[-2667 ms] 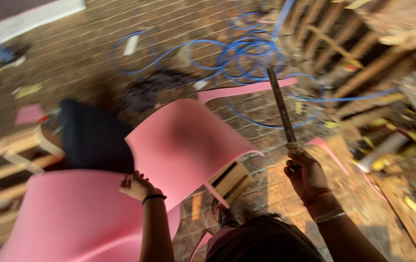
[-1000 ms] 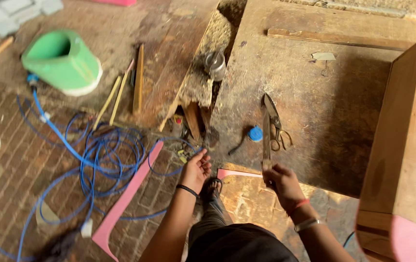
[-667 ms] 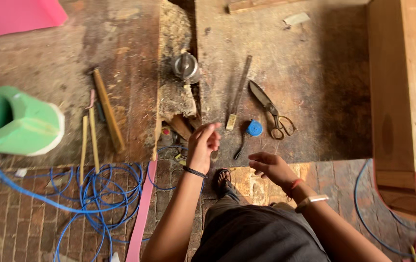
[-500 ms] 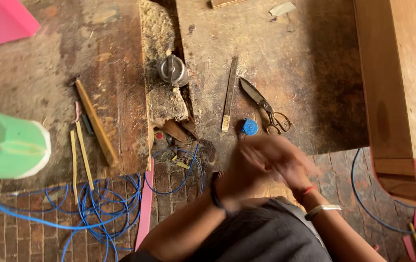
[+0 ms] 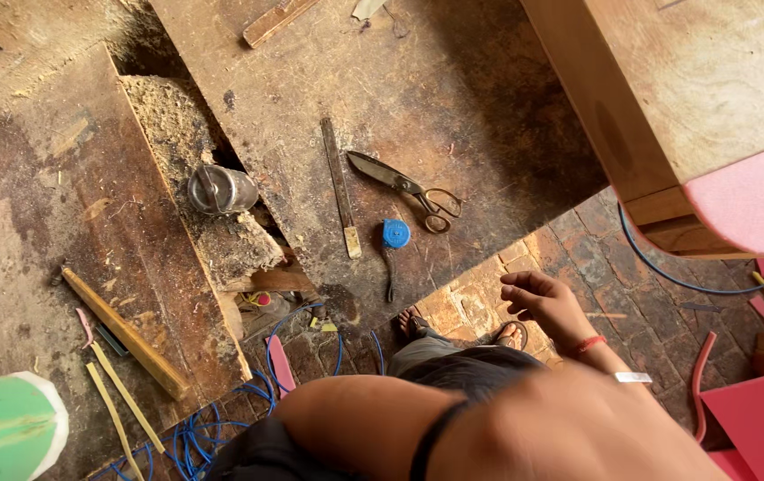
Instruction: The person attaches pink foam padding to curved wooden chair frames in a workshop. They hold a spray gun to apply adhesive to a wooden panel, lay a pink foam sheet over it and press it down, then cut and trim foam sheets with scissors and a knife and fit the foam pieces onto the wooden frames.
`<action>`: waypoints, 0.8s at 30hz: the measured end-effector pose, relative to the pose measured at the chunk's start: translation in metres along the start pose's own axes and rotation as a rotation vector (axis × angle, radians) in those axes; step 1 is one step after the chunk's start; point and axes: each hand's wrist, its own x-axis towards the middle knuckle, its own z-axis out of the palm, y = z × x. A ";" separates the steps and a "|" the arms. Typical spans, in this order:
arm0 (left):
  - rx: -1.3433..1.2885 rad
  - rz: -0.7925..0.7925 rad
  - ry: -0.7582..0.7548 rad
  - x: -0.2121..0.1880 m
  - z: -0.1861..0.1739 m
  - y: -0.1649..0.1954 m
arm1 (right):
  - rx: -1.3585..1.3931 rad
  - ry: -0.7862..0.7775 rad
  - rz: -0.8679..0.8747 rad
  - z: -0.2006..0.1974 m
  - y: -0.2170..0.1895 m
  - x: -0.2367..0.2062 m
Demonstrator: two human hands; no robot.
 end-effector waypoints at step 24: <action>1.713 -1.228 0.696 -0.245 -0.237 -0.107 | 0.075 0.002 -0.004 -0.050 0.038 -0.016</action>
